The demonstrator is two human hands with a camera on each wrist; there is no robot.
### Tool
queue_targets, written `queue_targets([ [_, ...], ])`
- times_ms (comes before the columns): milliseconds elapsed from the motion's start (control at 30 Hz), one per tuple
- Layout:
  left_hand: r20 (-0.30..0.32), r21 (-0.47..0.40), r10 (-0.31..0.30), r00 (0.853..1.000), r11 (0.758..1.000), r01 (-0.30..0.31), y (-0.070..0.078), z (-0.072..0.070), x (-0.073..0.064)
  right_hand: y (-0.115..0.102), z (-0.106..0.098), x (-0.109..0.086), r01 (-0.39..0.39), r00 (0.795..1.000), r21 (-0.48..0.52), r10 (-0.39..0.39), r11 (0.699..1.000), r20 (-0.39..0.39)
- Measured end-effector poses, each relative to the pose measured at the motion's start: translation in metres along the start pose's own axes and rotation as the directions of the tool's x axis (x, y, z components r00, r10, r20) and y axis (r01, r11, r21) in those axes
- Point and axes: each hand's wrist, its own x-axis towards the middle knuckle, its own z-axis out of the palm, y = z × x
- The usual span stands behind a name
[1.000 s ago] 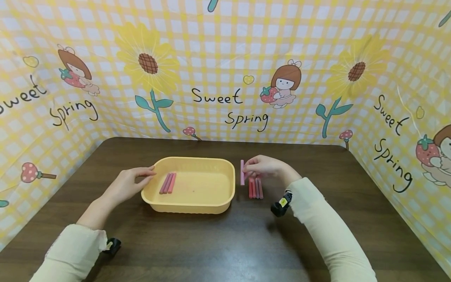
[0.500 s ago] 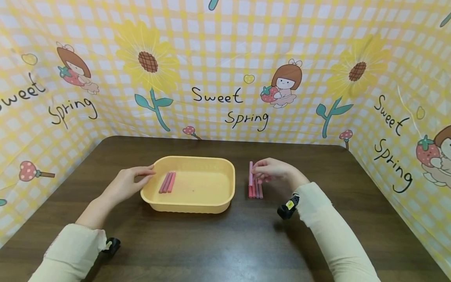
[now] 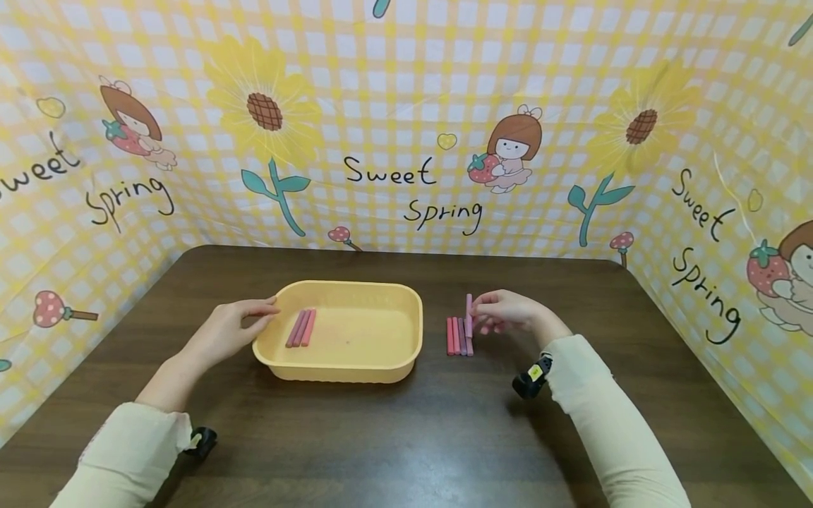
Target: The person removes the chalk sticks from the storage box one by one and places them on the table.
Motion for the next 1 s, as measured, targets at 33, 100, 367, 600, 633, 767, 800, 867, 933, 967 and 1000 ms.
queue_targets([
  [33, 0.0, 0.0, 0.0, 1.0, 1.0, 0.0, 0.0, 0.0, 0.0, 0.002, -0.001, 0.0, -0.003, 1.0, 0.0, 0.003, 1.0, -0.001],
  [100, 0.0, 0.0, 0.001, 1.0, 1.0, -0.001, 0.0, 0.0, 0.0, 0.005, -0.002, -0.001, -0.007, 1.0, 0.0, 0.007, 1.0, -0.007],
  [367, -0.012, 0.002, 0.013, 1.0, 1.0, -0.013, -0.002, 0.001, 0.001, 0.015, -0.004, -0.004, -0.016, 1.0, -0.037, 0.016, 0.999, -0.008],
  [600, -0.016, 0.001, 0.015, 1.0, 1.0, -0.015, -0.003, 0.002, 0.0, 0.02, -0.002, -0.004, -0.027, 1.0, -0.047, 0.027, 0.999, 0.005],
  [633, -0.016, 0.001, 0.015, 1.0, 1.0, -0.015, -0.003, 0.002, 0.0, 0.021, -0.002, -0.004, -0.028, 1.0, -0.051, 0.028, 0.998, 0.006],
  [767, -0.017, 0.001, 0.017, 1.0, 1.0, -0.017, -0.003, 0.002, 0.0, 0.022, 0.0, -0.003, -0.051, 0.999, -0.058, 0.051, 0.997, -0.005],
  [800, -0.018, 0.001, 0.018, 1.0, 1.0, -0.018, -0.003, 0.002, 0.0, 0.022, 0.001, -0.003, -0.055, 0.998, -0.063, 0.055, 0.996, -0.009],
  [867, -0.017, 0.002, 0.02, 1.0, 1.0, -0.02, -0.003, 0.002, 0.0, 0.023, 0.002, -0.002, -0.066, 0.998, -0.073, 0.065, 0.995, -0.017],
  [933, -0.016, 0.002, 0.018, 1.0, 1.0, -0.018, -0.003, 0.002, 0.0, 0.023, 0.003, -0.001, -0.074, 0.997, -0.082, 0.072, 0.994, -0.024],
  [967, -0.015, 0.001, 0.016, 1.0, 1.0, -0.016, -0.003, 0.002, 0.0, 0.023, 0.003, -0.001, -0.076, 0.997, -0.088, 0.074, 0.993, -0.027],
  [1000, -0.014, 0.001, 0.014, 1.0, 1.0, -0.014, -0.003, 0.002, 0.0, 0.023, 0.003, -0.001, -0.076, 0.997, -0.094, 0.074, 0.993, -0.028],
])
